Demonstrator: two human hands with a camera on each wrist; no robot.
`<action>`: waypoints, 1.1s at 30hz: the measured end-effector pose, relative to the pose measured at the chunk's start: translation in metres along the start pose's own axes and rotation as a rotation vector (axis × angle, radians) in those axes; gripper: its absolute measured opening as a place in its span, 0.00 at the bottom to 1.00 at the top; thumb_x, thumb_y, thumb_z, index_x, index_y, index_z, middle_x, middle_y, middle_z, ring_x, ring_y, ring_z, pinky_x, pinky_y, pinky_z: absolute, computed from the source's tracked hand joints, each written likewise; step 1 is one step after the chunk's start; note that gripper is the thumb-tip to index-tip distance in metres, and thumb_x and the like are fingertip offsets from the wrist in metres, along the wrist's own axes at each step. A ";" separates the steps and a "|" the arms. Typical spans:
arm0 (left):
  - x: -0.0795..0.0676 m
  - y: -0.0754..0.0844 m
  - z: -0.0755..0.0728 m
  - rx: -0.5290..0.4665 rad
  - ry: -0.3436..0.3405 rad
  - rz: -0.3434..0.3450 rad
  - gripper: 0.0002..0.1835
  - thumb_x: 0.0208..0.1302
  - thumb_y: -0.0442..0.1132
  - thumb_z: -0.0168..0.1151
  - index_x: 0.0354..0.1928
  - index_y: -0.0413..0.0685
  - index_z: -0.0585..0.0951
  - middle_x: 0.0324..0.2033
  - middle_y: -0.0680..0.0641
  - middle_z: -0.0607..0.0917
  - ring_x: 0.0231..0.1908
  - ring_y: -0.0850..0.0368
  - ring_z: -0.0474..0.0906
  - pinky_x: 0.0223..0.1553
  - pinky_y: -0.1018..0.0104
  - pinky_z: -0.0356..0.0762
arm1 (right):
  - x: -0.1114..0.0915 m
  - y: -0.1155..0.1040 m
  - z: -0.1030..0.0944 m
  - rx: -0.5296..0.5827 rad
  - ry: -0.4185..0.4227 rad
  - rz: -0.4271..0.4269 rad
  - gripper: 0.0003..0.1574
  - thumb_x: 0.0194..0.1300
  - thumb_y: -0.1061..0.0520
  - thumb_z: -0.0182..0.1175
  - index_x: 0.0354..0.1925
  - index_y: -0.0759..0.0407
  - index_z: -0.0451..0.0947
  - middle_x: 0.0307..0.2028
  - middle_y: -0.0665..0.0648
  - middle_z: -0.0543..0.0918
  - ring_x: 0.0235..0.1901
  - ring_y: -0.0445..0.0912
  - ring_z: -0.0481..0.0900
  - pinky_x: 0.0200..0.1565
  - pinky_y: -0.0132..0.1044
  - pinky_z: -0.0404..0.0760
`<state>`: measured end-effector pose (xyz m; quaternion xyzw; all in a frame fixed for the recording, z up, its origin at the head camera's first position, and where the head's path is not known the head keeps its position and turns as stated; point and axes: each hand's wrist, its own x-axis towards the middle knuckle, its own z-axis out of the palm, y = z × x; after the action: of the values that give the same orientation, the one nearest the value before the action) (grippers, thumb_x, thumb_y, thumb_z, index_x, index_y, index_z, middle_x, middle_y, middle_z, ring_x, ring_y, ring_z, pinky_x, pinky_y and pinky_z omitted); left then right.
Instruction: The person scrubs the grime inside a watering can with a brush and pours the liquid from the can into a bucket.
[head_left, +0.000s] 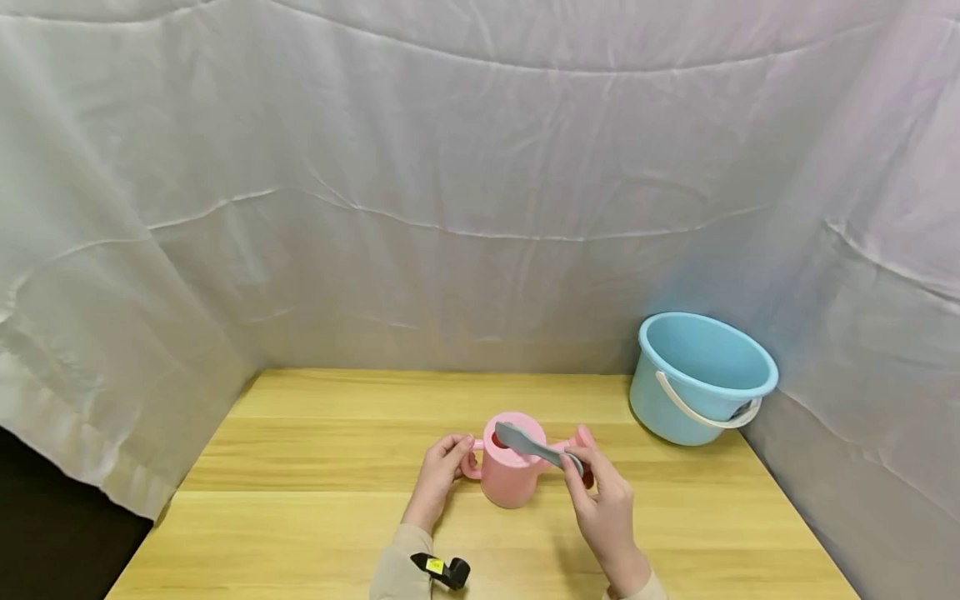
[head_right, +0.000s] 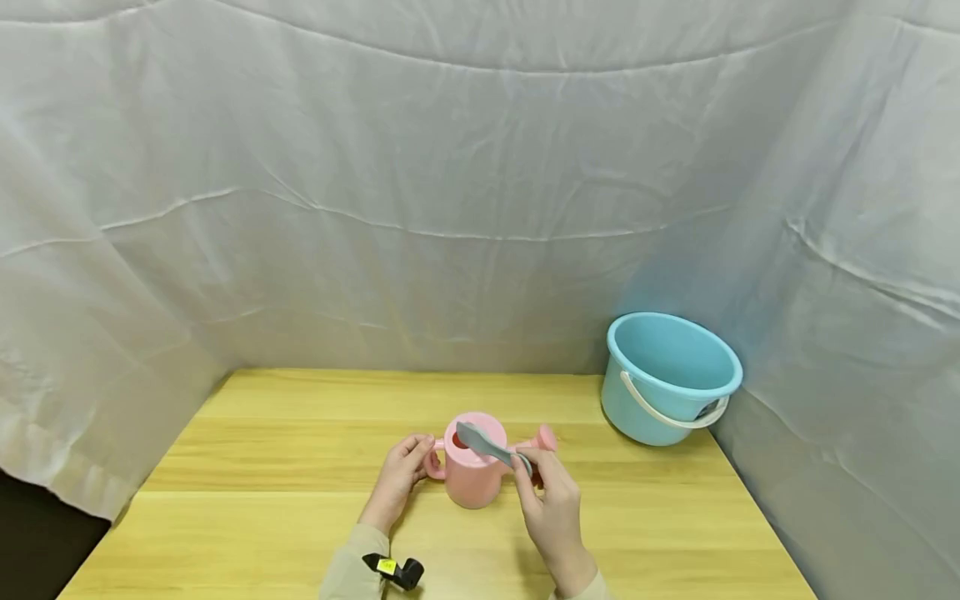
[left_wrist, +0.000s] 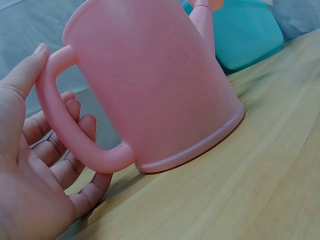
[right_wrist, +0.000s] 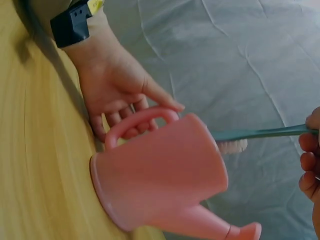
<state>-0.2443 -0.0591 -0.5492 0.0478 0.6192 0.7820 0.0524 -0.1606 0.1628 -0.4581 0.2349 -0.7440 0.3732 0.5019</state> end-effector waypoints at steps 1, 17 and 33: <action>0.000 0.001 0.000 0.001 -0.003 -0.002 0.21 0.66 0.52 0.61 0.43 0.37 0.78 0.26 0.50 0.78 0.28 0.58 0.78 0.35 0.66 0.80 | -0.001 0.003 -0.001 -0.003 0.005 0.005 0.04 0.59 0.67 0.66 0.34 0.66 0.81 0.22 0.53 0.75 0.22 0.35 0.66 0.23 0.24 0.66; -0.001 0.003 0.001 0.007 0.010 0.008 0.17 0.68 0.49 0.60 0.43 0.39 0.78 0.24 0.50 0.77 0.27 0.59 0.76 0.35 0.67 0.79 | 0.029 0.028 -0.032 -0.055 -0.291 0.264 0.10 0.54 0.67 0.69 0.35 0.56 0.82 0.17 0.43 0.72 0.17 0.29 0.63 0.19 0.22 0.63; -0.001 0.002 0.001 0.012 0.008 -0.006 0.18 0.68 0.50 0.60 0.43 0.39 0.78 0.26 0.50 0.78 0.29 0.57 0.77 0.38 0.65 0.79 | 0.035 0.031 -0.051 -0.019 -0.343 0.417 0.11 0.57 0.65 0.68 0.39 0.53 0.84 0.22 0.48 0.83 0.23 0.33 0.77 0.22 0.26 0.74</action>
<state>-0.2438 -0.0588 -0.5466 0.0428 0.6242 0.7783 0.0520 -0.1673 0.2229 -0.4248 0.1317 -0.8541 0.4162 0.2829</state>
